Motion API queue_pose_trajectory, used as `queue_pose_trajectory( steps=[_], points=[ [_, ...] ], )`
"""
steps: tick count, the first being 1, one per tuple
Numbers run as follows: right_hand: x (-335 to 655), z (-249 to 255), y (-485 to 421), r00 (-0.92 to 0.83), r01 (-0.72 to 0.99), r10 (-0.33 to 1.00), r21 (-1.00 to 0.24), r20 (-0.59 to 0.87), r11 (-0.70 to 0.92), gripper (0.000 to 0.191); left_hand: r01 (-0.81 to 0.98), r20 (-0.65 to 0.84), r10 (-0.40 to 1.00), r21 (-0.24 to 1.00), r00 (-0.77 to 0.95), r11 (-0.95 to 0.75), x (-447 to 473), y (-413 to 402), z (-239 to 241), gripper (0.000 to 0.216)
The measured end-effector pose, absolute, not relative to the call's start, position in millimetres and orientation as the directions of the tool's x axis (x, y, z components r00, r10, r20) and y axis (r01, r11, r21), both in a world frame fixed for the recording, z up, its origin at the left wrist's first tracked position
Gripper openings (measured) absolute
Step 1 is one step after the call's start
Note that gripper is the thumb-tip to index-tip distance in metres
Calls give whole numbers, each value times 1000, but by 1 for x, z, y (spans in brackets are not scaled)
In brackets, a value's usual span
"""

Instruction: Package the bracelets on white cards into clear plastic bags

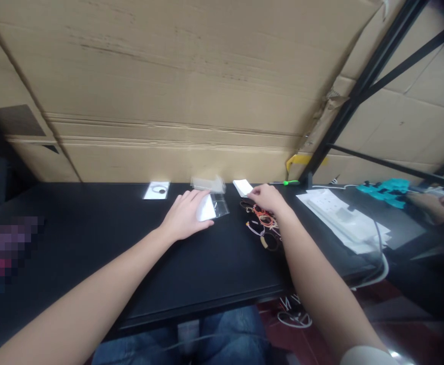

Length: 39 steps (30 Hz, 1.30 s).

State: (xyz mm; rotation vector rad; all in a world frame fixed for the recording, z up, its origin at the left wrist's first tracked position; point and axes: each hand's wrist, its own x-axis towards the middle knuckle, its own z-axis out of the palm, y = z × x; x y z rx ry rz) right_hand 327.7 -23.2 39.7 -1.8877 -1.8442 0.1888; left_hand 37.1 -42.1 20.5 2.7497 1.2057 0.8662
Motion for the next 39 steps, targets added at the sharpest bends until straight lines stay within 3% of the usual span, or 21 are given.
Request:
queue_pose_trajectory(
  steps=[5,12,15,19,23,25,27,29,36,39],
  points=[
    [340,18,-6,48,939,994,-343,98,-11,14,670,459,685,228,566,-706,37,-40,17,80],
    [325,12,-2,-72,931,988,-346,134,115,10,673,443,686,219,577,-707,37,-42,15,76],
    [318,15,-2,-48,944,975,-308,216,114,13,674,444,692,229,570,-702,37,-41,13,76],
    [315,23,-6,-9,932,958,-345,288,112,14,684,445,699,230,559,-693,36,-40,13,75],
    [326,30,-14,-219,863,972,-449,82,232,14,686,447,700,228,557,-691,35,-39,14,75],
    [332,31,-16,-263,850,964,-481,-36,214,18,685,444,698,222,562,-693,36,-40,14,75],
    [334,29,-18,-261,854,963,-480,-65,199,12,687,443,695,213,566,-695,36,-40,14,74],
    [331,28,-18,-259,856,965,-472,-33,213,3,688,446,692,204,568,-696,36,-40,14,74],
    [310,31,-20,-186,849,969,-470,161,241,27,683,460,688,212,562,-699,34,-39,14,73],
    [307,34,-22,-250,849,945,-421,212,319,23,687,461,691,211,557,-695,33,-39,14,72]
  ],
)
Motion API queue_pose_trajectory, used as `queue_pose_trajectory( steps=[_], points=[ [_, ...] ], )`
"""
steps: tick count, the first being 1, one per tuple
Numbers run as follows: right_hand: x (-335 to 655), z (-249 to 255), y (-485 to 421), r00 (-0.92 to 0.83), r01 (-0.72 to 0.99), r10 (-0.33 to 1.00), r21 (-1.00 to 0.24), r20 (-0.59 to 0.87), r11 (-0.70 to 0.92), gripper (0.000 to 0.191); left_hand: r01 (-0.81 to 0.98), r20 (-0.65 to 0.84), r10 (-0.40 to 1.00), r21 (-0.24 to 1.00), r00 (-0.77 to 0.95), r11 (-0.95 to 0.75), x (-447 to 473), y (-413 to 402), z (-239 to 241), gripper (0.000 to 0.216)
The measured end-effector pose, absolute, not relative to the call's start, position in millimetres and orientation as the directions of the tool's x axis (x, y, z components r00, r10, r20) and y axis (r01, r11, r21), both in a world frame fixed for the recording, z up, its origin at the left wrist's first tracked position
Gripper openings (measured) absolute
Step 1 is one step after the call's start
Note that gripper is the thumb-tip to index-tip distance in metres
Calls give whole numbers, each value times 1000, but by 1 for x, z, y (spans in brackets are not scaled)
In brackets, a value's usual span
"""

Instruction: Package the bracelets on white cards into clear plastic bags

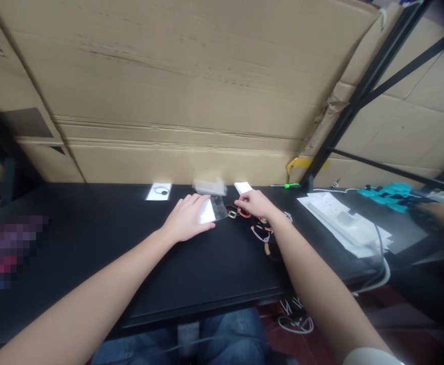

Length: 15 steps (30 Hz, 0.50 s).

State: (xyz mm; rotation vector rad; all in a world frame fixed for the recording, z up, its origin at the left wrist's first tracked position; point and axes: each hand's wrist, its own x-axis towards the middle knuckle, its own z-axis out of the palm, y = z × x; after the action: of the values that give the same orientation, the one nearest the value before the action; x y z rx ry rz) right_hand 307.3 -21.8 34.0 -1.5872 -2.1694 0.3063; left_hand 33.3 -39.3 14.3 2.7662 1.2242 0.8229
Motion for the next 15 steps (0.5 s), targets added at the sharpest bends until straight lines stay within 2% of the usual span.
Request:
queue_pose_trajectory(
  steps=[2,6,10,15],
  points=[
    [307,35,-23,-336,815,910,-410,244,411,16,693,463,693,207,552,-690,33,-39,14,72],
    [303,34,-24,-534,715,824,-419,189,559,43,699,462,698,206,547,-684,33,-38,13,72],
    [306,28,-21,-468,761,879,-466,88,451,48,703,464,703,214,538,-679,33,-38,14,72],
    [322,23,-20,-392,756,919,-556,39,346,51,704,465,702,208,539,-679,31,-43,15,70]
  ],
)
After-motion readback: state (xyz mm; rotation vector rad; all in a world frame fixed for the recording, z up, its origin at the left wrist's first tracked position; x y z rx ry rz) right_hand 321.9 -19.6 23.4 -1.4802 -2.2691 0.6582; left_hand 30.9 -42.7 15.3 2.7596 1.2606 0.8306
